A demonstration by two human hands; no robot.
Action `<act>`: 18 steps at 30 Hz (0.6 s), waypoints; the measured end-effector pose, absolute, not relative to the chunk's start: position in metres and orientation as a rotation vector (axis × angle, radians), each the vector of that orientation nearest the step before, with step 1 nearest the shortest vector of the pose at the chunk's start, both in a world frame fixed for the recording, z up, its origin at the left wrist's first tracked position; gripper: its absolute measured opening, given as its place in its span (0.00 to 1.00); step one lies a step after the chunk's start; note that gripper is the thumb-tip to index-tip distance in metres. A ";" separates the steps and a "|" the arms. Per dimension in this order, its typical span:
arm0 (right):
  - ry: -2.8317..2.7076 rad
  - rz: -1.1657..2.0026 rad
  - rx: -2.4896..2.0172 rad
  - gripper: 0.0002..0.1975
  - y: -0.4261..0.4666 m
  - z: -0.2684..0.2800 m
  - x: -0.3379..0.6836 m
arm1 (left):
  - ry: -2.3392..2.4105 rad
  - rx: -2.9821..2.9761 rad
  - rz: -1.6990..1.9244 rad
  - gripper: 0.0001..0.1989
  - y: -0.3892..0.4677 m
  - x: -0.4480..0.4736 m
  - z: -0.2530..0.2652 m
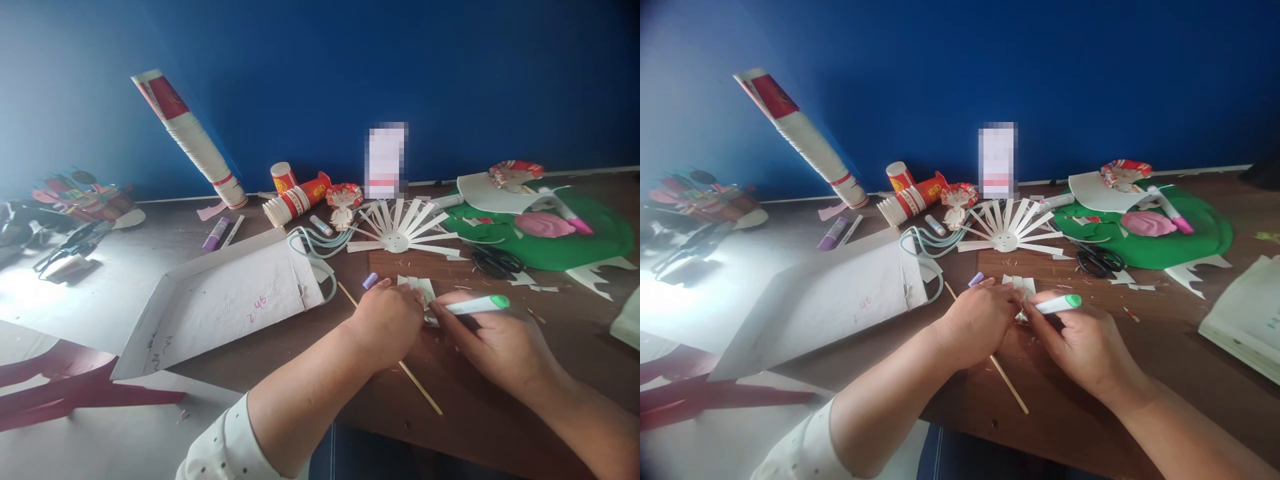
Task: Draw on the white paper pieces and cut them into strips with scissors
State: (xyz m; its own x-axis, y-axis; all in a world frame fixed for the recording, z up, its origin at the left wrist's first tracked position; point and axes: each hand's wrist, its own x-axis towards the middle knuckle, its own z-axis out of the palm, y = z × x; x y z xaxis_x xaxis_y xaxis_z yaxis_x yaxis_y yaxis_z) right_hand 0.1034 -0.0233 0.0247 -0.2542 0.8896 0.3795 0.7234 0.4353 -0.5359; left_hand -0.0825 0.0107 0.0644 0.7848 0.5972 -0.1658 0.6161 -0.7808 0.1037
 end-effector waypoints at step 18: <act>-2.051 0.370 -1.345 0.18 -0.025 0.025 0.104 | 0.986 2.772 -0.148 0.14 0.011 -0.082 0.065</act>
State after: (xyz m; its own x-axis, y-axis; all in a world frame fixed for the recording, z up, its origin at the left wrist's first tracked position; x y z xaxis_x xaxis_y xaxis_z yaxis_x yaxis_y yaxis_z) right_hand 0.1044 -0.0254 0.0248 -0.2635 0.8938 0.3630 0.7108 0.4342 -0.5533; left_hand -0.0820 0.0109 0.0651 0.7732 0.6139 -0.1591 0.6335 -0.7590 0.1501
